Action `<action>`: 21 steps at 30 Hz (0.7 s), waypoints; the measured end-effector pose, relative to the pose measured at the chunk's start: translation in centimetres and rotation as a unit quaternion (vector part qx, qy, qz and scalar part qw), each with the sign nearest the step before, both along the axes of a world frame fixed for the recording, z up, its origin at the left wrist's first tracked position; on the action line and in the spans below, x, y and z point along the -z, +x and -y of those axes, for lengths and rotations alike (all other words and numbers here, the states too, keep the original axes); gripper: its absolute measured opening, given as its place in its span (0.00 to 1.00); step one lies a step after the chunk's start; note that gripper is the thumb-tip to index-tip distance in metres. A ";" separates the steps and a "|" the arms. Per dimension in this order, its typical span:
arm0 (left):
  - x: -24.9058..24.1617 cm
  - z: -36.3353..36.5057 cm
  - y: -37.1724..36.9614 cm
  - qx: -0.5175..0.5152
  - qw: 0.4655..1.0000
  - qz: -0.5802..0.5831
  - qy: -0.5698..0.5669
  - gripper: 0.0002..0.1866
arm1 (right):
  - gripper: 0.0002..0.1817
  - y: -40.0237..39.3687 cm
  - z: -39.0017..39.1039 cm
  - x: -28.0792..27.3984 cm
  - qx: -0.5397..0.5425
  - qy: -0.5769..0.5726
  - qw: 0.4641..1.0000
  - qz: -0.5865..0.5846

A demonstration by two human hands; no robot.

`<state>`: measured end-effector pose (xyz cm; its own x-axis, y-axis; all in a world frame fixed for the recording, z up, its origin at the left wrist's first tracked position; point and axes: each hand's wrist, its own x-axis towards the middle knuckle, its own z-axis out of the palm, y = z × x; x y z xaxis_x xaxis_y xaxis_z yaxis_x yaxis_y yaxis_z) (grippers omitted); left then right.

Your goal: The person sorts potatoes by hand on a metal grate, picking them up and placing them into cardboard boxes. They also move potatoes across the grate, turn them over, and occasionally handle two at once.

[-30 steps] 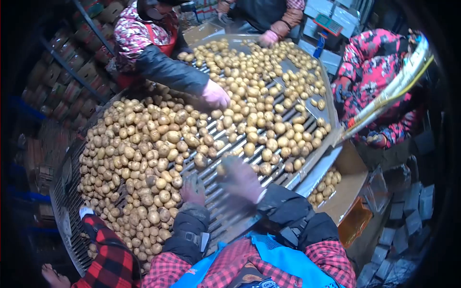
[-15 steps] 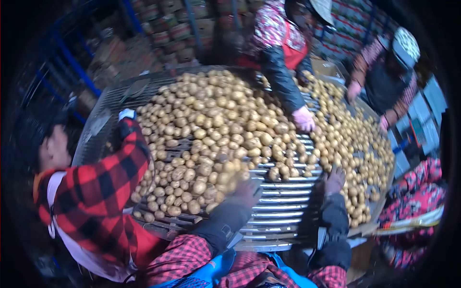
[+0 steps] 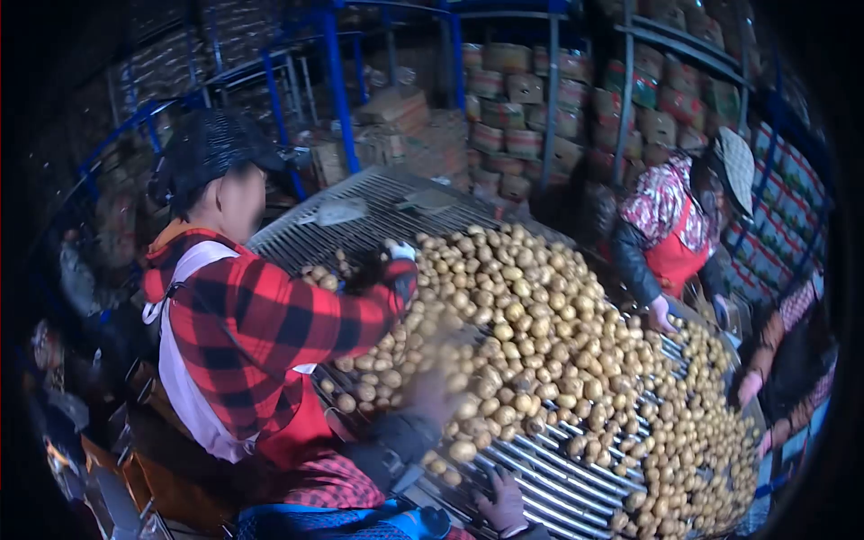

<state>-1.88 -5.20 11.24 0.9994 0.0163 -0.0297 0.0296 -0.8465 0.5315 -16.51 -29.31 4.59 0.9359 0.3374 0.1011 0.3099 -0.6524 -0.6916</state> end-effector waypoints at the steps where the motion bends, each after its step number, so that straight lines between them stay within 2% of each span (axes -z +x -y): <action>1: 5.3 0.5 1.2 0.002 0.956 0.263 0.133 0.32 | 0.39 1.3 -1.1 -0.3 -0.043 -0.024 0.999 0.007; 2: 5.7 1.5 1.8 0.036 0.971 0.208 0.108 0.34 | 0.38 2.3 -2.1 0.7 -0.075 -0.069 0.993 0.060; 3: 2.3 4.1 -0.7 0.092 0.949 0.254 0.162 0.33 | 0.37 3.1 -3.0 0.9 -0.093 -0.149 0.980 0.088; 4: 8.9 6.7 0.3 0.023 0.989 0.137 -0.053 0.33 | 0.35 4.2 -3.9 1.0 -0.110 -0.227 0.960 0.119; 5: 6.7 8.7 -0.3 0.056 0.991 0.050 0.108 0.37 | 0.32 4.9 -4.4 2.2 -0.115 -0.241 0.960 0.088; 6: 22.6 9.3 3.8 0.029 0.940 0.262 0.218 0.47 | 0.27 5.2 -3.8 2.2 -0.118 -0.225 0.967 0.031; 7: 11.4 1.2 4.2 0.035 0.944 0.189 0.268 0.42 | 0.29 5.5 -3.0 2.8 -0.083 -0.211 0.974 0.007; 8: 6.1 -8.5 6.7 0.040 0.826 0.223 0.516 0.38 | 0.30 5.5 -1.8 3.7 -0.049 -0.196 0.979 -0.020; 9: 3.5 -15.8 8.1 0.026 0.682 0.230 0.693 0.33 | 0.30 5.9 -0.8 4.3 -0.056 -0.193 0.980 -0.018; 10: 0.4 -22.3 8.5 0.009 0.561 0.238 0.793 0.29 | 0.30 6.2 0.2 4.8 -0.022 -0.192 0.981 0.010; 11: 0.4 -23.6 6.7 0.008 0.526 0.248 0.814 0.29 | 0.30 6.2 1.8 5.2 0.012 -0.195 0.980 0.035; 12: -5.5 -21.8 2.1 -0.024 0.563 0.476 0.676 0.30 | 0.31 6.1 3.7 5.3 0.048 -0.202 0.976 0.058; 13: -6.0 -19.1 1.0 0.019 0.632 0.464 0.620 0.30 | 0.31 5.3 5.9 5.6 0.095 -0.213 0.969 0.077; 15: -3.8 -10.6 0.3 0.097 0.813 0.361 0.446 0.30 | 0.30 2.1 9.5 5.3 0.180 -0.227 0.954 0.082; 16: -2.8 -5.9 -0.4 0.124 0.910 0.256 0.303 0.30 | 0.30 1.6 10.2 3.9 0.206 -0.229 0.949 0.072; 17: -2.4 -1.0 -1.3 0.140 0.966 0.147 0.162 0.30 | 0.29 0.6 10.8 1.9 0.232 -0.234 0.944 0.011; 18: -2.6 3.2 -2.0 0.157 0.983 0.070 0.061 0.31 | 0.29 0.0 11.1 0.1 0.256 -0.231 0.938 -0.046; 20: -2.9 9.1 -3.2 0.199 0.980 0.011 -0.022 0.32 | 0.27 -3.4 11.9 -2.8 0.304 -0.100 0.947 -0.014; 21: -3.4 9.2 -3.1 0.200 0.980 -0.002 -0.025 0.32 | 0.25 -5.1 11.7 -2.9 0.310 -0.069 0.947 0.039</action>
